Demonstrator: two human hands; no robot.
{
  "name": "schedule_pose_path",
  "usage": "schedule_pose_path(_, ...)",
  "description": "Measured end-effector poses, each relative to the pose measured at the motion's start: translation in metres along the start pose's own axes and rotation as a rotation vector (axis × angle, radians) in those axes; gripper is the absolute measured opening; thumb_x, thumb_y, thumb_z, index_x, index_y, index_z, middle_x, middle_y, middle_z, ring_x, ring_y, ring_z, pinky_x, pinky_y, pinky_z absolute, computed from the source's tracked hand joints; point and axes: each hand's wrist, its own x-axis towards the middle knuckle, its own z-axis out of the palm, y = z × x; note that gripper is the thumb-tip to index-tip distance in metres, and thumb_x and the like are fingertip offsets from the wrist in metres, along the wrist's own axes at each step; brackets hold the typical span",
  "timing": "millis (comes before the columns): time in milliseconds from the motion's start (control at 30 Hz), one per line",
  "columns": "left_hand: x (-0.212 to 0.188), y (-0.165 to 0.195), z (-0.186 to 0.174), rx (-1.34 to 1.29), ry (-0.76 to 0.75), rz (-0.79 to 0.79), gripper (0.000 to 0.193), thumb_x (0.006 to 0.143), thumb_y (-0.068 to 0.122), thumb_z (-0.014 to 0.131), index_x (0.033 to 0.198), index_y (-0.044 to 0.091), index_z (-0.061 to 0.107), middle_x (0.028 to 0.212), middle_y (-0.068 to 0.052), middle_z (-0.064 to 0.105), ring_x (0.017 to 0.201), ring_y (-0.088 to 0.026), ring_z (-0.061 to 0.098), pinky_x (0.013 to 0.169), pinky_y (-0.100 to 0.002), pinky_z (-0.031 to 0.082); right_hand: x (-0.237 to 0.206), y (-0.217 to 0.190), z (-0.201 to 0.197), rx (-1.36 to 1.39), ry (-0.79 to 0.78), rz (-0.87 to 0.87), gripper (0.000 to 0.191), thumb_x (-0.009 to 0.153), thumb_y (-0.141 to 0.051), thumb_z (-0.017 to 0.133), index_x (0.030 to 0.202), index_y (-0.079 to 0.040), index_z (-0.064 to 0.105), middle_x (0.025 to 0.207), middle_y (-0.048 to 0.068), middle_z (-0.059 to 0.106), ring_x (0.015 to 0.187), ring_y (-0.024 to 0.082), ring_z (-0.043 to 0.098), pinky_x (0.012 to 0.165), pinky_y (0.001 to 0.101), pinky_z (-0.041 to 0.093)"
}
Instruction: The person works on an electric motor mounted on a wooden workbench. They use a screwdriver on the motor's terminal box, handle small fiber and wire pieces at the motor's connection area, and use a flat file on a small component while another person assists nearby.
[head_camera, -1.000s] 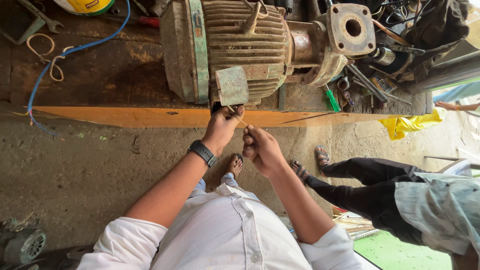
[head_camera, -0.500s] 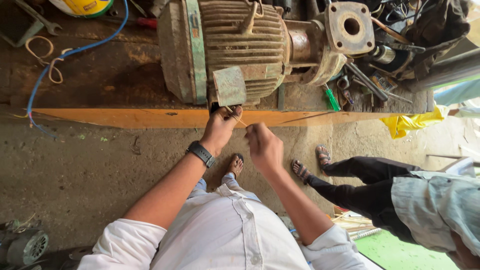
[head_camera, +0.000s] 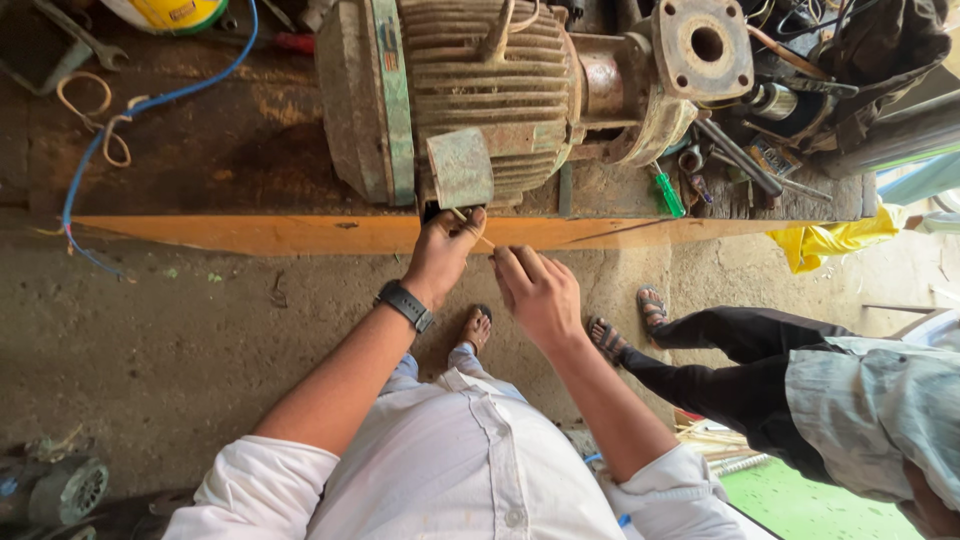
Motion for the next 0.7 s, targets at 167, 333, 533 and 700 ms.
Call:
schedule_pose_path(167,0.000,-0.001,0.000,-0.001,-0.004,0.097,0.031,0.099,0.041,0.066,0.100,0.010,0.071,0.092,0.007,0.068,0.085,-0.005,0.054,0.076,-0.026,0.046,0.002,-0.006,0.013,1.022,-0.264,1.096,0.021,0.104,-0.024,0.056,0.099,-0.007,0.066,0.078,0.005,0.068,0.065,0.015,0.062,0.058,0.0308,0.052)
schedule_pose_path(333,-0.003,0.005,-0.003,-0.006,0.002,-0.009,0.035,0.100,0.042,0.067,0.097,0.008,0.070,0.087,0.005,0.063,0.080,-0.007,0.050,0.069,-0.028,0.043,-0.001,-0.001,-0.001,0.856,-0.221,0.726,0.018,0.100,-0.026,0.058,0.100,-0.009,0.065,0.084,0.003,0.071,0.069,0.017,0.065,0.061,0.0311,0.051)
schedule_pose_path(533,-0.008,0.015,-0.003,0.069,0.006,-0.044,0.037,0.098,0.047,0.064,0.099,0.010,0.070,0.086,0.005,0.065,0.076,-0.007,0.056,0.063,-0.026,0.046,0.002,-0.007,0.000,0.045,-0.072,0.096,0.010,0.098,-0.015,0.067,0.100,-0.006,0.063,0.085,0.008,0.066,0.072,0.027,0.068,0.063,0.0393,0.052)
schedule_pose_path(700,-0.020,0.027,-0.030,0.051,-0.172,-0.065,0.034,0.100,0.045,0.062,0.102,0.011,0.065,0.085,0.001,0.067,0.076,-0.008,0.062,0.064,-0.025,0.049,-0.007,-0.007,0.011,1.019,-0.368,0.721,0.015,0.107,-0.016,0.055,0.102,-0.005,0.064,0.082,0.009,0.074,0.065,0.020,0.070,0.059,0.0349,0.055)
